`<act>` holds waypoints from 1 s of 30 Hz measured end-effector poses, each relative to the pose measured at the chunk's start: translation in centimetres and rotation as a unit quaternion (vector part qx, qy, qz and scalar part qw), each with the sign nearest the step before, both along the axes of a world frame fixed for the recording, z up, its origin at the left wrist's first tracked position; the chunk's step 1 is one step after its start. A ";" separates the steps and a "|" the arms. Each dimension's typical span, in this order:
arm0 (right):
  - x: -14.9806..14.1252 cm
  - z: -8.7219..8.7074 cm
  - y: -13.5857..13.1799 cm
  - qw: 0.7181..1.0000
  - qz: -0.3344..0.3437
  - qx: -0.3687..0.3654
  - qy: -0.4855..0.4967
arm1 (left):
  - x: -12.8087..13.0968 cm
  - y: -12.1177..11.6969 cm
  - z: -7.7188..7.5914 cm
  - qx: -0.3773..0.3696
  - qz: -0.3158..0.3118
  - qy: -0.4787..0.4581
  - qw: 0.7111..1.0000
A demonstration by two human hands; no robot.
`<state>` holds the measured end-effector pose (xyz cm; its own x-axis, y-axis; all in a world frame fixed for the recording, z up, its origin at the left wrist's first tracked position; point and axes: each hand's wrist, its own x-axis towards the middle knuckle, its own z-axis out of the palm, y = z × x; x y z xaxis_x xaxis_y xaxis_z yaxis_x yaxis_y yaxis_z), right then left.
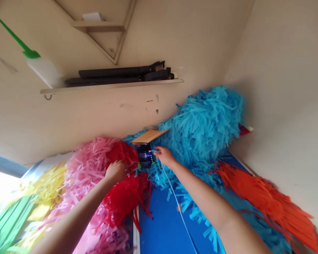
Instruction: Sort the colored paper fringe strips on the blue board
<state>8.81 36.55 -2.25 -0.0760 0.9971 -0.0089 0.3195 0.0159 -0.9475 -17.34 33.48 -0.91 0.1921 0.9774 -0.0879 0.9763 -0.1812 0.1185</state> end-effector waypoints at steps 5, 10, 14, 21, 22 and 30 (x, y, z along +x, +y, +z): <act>0.1 -1.1 0.7 0.998 0.054 0.010 -0.004 | 0.9 0.3 0.3 0.060 -0.017 -0.026 0.998; -0.1 -1.6 1.3 0.996 0.079 0.024 -0.031 | 3.1 0.0 -0.2 0.061 -0.074 -0.077 0.992; 0.0 -1.4 1.4 0.995 0.072 0.029 -0.068 | 4.6 -1.4 -0.2 0.059 -0.114 -0.089 0.988; 1.9 -1.2 -2.3 0.980 0.087 0.010 -0.178 | 7.7 -3.3 -0.8 0.003 -0.218 -0.145 0.965; 2.2 -1.3 -3.0 0.975 0.102 0.005 -0.198 | 8.1 -3.5 -1.1 -0.009 -0.231 -0.155 0.960; 1.9 -1.8 -5.0 0.941 0.101 -0.017 -0.321 | 7.5 -3.0 -2.2 0.043 -0.085 -0.313 0.945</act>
